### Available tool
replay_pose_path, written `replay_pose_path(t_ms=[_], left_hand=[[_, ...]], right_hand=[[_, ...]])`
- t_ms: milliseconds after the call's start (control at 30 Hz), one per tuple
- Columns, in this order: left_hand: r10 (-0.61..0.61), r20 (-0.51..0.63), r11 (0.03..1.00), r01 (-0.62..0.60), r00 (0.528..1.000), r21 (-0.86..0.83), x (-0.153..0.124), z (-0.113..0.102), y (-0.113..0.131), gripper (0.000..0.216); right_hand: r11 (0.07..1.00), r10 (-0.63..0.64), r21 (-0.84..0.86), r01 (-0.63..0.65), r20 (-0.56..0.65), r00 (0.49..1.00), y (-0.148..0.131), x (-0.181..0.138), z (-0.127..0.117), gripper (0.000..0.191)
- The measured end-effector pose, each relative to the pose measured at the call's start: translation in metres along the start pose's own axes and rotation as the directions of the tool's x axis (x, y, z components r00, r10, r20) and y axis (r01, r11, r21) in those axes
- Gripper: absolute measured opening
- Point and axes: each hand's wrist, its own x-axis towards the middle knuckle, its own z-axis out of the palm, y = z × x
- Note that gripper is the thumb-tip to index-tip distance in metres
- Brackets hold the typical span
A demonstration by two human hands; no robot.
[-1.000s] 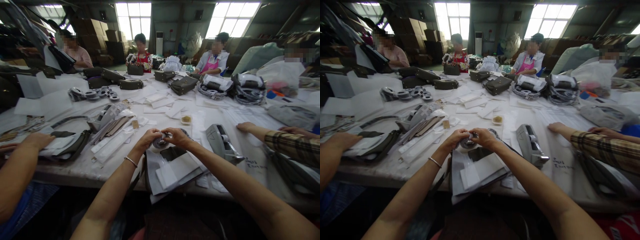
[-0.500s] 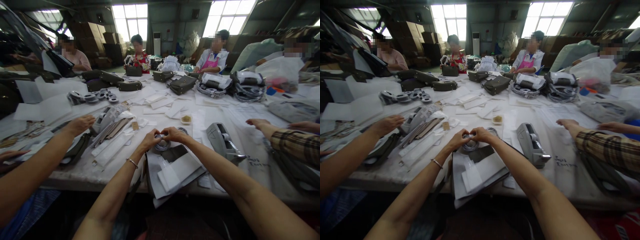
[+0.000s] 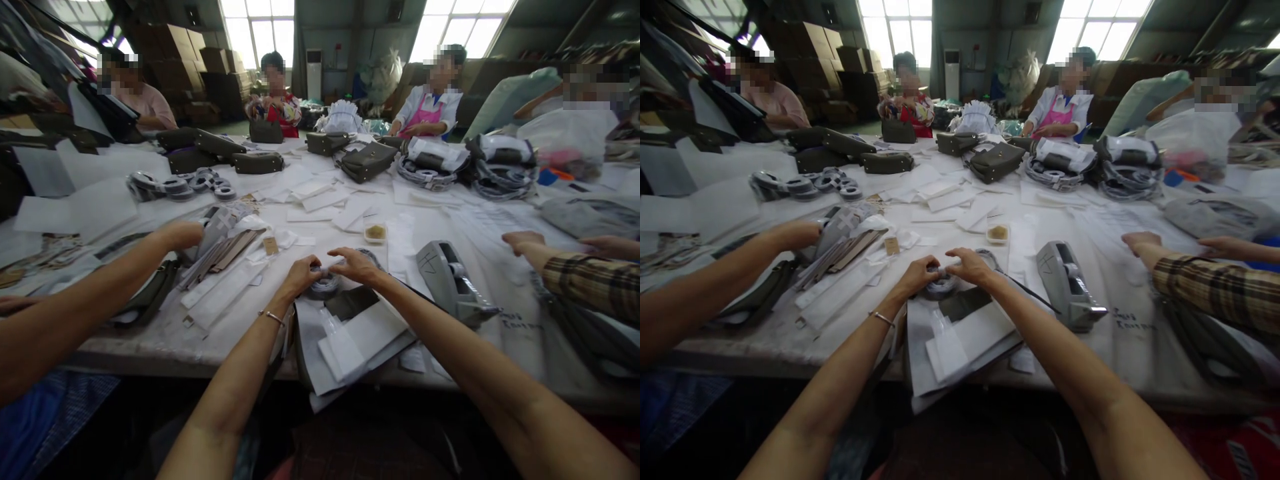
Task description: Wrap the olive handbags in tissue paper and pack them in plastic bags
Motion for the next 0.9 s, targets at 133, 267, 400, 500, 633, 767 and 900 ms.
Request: replay_pose_path(t_ms=[133,267,400,500,633,767,900], left_hand=[[-0.032,0.017,0.998,0.031,0.999,0.053,0.000,0.000,0.001,0.016],[-0.058,0.025,0.993,0.055,0.998,0.100,0.002,-0.003,0.009,0.018],[-0.077,0.031,0.987,0.072,0.997,0.143,0.009,-0.004,0.009,0.024],[-0.117,0.040,0.966,0.104,0.992,0.237,0.013,-0.002,0.005,0.028],[-0.111,0.037,0.955,0.096,0.993,0.281,0.011,-0.001,0.004,0.032],[-0.118,0.013,0.951,0.109,0.993,0.291,0.007,-0.001,0.010,0.033],[-0.136,-0.002,0.950,0.131,0.991,0.284,0.005,-0.001,0.015,0.033]], right_hand=[[0.996,0.047,0.079,-0.033,-0.190,0.981,0.013,-0.059,-0.067,0.032],[0.949,0.297,0.005,-0.315,-0.345,0.890,0.050,-0.143,-0.136,0.029],[0.806,0.539,-0.004,-0.592,-0.410,0.736,0.094,-0.218,-0.163,0.025],[0.726,0.687,0.235,-0.646,-0.298,0.663,0.120,-0.248,-0.158,0.025],[0.572,0.736,0.647,-0.505,-0.134,0.663,0.133,-0.253,-0.140,0.041],[0.582,0.702,0.685,-0.438,-0.151,0.696,0.132,-0.242,-0.133,0.042],[0.610,0.715,0.677,-0.412,-0.245,0.655,0.126,-0.236,-0.129,0.036]])
